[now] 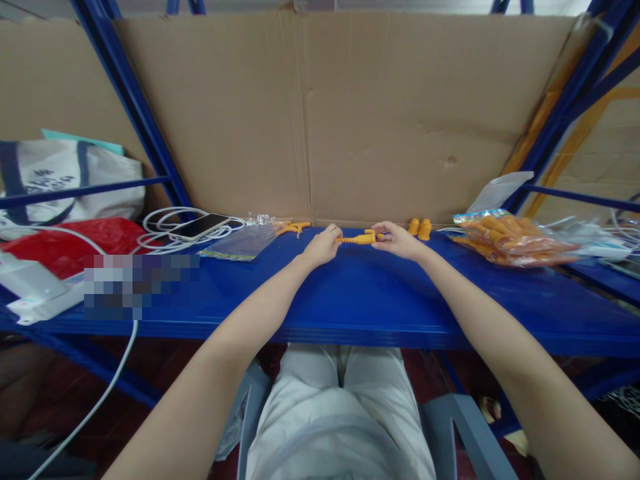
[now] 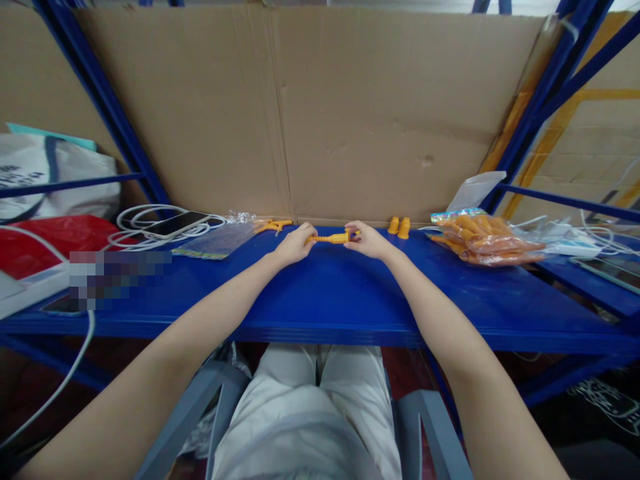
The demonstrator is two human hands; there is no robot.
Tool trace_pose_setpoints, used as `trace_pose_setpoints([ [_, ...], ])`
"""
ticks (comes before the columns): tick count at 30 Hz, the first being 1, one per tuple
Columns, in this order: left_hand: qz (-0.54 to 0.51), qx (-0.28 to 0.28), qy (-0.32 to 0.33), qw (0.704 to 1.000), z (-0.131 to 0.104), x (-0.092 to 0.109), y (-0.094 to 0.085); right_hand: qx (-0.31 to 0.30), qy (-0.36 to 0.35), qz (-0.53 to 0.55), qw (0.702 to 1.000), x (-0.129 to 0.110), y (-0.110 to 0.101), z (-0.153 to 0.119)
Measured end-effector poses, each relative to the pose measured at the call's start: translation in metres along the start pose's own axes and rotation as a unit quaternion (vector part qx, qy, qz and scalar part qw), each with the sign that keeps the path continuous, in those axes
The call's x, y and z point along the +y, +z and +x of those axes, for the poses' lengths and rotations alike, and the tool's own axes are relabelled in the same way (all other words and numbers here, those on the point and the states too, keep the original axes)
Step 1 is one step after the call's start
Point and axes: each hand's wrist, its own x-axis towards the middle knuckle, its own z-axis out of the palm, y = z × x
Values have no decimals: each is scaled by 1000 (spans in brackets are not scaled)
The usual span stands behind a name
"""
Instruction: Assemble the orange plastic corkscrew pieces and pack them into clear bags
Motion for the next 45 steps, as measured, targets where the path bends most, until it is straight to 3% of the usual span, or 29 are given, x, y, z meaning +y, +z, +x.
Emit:
trace_pose_setpoints([
  [3,-10,16,21,1000,1,-5,2,9,37,83,996,-5,-4,-2],
  [7,-26,41,58,997,1,-8,4,3,152,178,972,-23,-5,-6],
  [13,-35,50,67,996,1,-7,5,13,247,207,946,-41,2,-7],
  [22,-37,67,61,995,2,-9,4,-27,199,243,949,-30,-5,-12],
  [32,-39,64,66,995,2,-5,5,-64,286,163,942,-34,-2,-8],
  [40,-37,60,50,996,2,-5,4,-46,203,199,958,-24,-8,-12],
  [45,-45,63,62,995,1,-4,2,-62,212,188,957,-30,-7,-9],
])
